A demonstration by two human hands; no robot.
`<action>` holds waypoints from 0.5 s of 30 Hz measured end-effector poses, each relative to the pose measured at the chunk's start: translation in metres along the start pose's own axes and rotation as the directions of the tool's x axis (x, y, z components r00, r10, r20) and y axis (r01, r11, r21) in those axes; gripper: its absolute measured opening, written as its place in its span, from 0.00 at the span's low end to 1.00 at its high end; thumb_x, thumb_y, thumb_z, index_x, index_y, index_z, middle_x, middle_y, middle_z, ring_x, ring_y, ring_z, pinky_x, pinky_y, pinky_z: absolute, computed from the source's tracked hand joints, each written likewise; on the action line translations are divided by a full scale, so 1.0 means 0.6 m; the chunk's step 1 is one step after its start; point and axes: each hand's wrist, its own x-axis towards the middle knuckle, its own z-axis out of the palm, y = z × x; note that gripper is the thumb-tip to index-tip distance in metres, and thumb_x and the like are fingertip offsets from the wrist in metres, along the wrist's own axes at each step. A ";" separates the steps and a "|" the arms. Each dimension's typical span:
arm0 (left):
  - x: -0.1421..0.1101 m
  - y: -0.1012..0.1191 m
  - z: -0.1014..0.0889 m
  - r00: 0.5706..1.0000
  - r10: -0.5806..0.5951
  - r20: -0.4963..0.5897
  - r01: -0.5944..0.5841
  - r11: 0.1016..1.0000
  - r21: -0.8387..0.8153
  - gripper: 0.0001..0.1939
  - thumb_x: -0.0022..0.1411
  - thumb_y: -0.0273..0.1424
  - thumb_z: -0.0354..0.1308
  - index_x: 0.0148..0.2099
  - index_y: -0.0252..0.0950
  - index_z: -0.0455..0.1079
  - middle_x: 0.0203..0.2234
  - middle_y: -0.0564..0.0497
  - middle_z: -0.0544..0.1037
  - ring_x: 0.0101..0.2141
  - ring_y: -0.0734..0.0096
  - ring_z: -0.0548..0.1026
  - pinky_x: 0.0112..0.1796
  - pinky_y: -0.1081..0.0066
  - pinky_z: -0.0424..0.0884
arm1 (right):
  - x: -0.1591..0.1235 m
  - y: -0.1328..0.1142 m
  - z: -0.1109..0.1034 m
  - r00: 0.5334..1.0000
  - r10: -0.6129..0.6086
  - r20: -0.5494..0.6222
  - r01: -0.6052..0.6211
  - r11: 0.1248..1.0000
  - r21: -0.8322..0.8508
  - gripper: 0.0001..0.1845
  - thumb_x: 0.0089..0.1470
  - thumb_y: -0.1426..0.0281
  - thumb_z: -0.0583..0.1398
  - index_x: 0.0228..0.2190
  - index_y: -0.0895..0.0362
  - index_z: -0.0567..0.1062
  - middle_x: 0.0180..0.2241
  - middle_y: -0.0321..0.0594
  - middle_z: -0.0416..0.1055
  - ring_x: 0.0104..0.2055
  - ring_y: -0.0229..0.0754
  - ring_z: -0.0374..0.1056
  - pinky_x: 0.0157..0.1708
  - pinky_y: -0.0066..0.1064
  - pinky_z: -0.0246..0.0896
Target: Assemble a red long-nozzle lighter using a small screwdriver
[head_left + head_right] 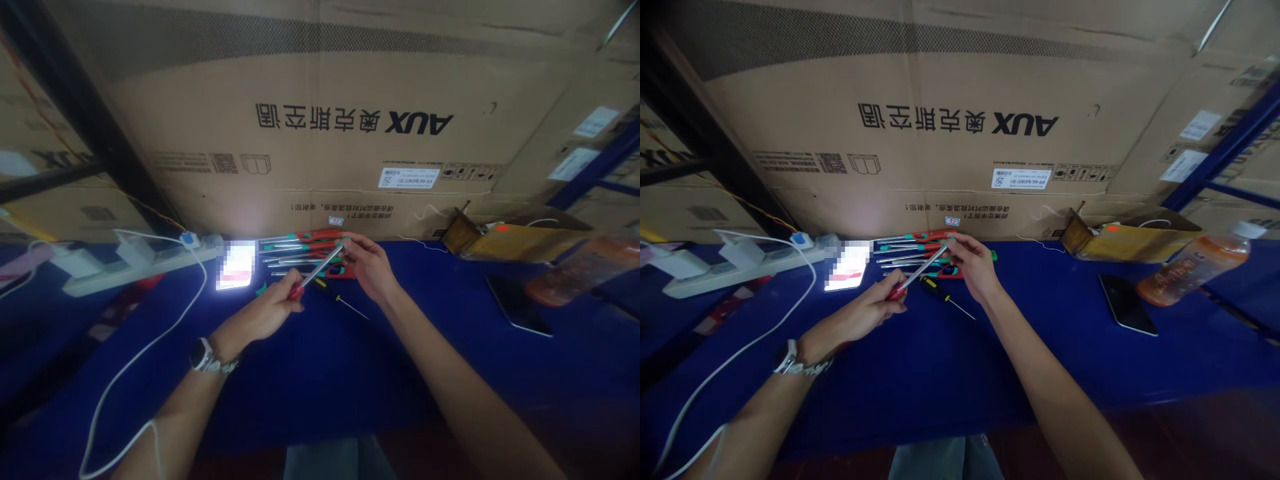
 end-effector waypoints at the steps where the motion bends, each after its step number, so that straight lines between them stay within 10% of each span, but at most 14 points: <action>1: -0.001 0.006 0.001 1.000 -0.017 0.010 0.018 0.997 -0.070 0.10 0.54 0.27 0.55 0.36 0.40 0.55 0.24 0.58 0.62 0.25 0.75 0.60 0.28 0.73 0.56 | -0.001 -0.002 0.001 1.000 0.009 0.018 -0.009 1.000 0.012 0.16 0.37 0.64 0.73 0.32 0.52 0.82 0.31 0.33 0.78 0.29 0.34 0.68 0.31 0.28 0.62; 8: -0.008 0.016 0.008 0.976 -0.191 0.101 0.215 0.889 -0.403 0.13 0.56 0.30 0.57 0.41 0.41 0.56 0.22 0.61 0.58 0.19 0.81 0.56 0.20 0.79 0.50 | -0.005 -0.007 0.005 0.997 0.038 0.068 -0.039 0.999 0.022 0.16 0.41 0.64 0.71 0.36 0.49 0.81 0.31 0.31 0.79 0.29 0.35 0.71 0.32 0.29 0.63; 15: 0.005 0.002 0.014 0.996 0.088 0.016 -0.081 0.963 -0.258 0.14 0.67 0.43 0.53 0.40 0.41 0.53 0.24 0.57 0.74 0.17 0.80 0.64 0.17 0.78 0.59 | -0.005 -0.009 0.009 0.998 -0.067 -0.005 0.067 0.998 -0.011 0.11 0.42 0.66 0.69 0.32 0.51 0.79 0.31 0.33 0.79 0.29 0.36 0.69 0.30 0.29 0.62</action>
